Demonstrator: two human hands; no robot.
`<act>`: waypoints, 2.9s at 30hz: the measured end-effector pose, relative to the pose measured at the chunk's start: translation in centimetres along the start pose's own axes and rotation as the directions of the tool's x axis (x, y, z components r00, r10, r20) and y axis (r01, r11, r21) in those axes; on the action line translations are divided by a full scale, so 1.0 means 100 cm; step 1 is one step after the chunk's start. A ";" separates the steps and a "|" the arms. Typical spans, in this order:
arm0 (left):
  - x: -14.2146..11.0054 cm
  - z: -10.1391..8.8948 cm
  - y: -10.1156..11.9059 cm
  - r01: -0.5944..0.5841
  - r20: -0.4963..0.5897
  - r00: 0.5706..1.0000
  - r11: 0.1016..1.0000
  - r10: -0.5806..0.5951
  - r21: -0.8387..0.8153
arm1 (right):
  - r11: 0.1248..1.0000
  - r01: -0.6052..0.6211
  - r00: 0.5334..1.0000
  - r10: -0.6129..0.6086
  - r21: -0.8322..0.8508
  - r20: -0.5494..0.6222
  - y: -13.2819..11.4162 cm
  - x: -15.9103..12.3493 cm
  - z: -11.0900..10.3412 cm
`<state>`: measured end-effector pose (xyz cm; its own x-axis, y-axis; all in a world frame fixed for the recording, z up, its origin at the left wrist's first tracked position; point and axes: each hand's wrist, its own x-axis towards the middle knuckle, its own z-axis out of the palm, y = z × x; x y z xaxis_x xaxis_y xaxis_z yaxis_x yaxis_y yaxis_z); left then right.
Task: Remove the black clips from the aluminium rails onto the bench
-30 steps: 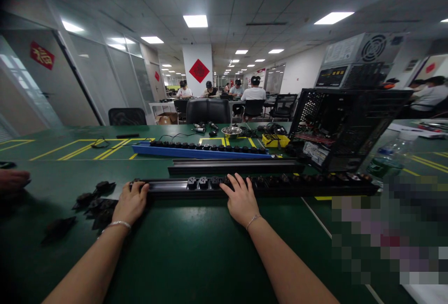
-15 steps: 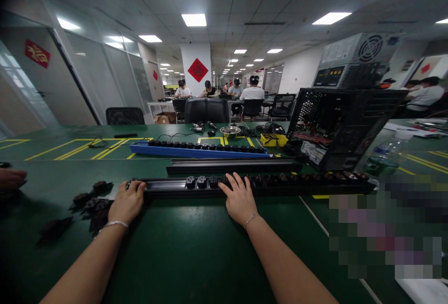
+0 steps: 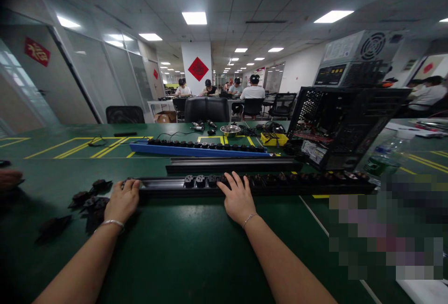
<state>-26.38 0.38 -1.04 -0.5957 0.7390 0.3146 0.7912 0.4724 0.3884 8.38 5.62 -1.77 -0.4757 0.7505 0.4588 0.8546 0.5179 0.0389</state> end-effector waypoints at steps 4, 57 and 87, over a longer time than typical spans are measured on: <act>0.002 -0.001 -0.001 0.037 0.026 0.999 0.999 -0.036 -0.019 | 1.000 -0.004 1.000 0.004 0.006 0.010 0.000 0.000 0.000; -0.048 0.027 0.123 -0.335 0.085 0.928 0.911 0.363 -0.241 | 1.000 -0.001 1.000 0.001 -0.031 0.009 -0.001 0.000 -0.003; -0.032 0.019 0.090 -0.136 0.021 0.990 0.981 0.140 -0.141 | 1.000 0.000 1.000 0.000 -0.009 -0.009 0.001 0.000 0.001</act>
<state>-17.13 3.19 -0.17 -0.4758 0.8077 0.3481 0.8375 0.2952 0.4599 8.45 5.69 -1.85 -0.4739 0.7468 0.4665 0.8564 0.5142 0.0469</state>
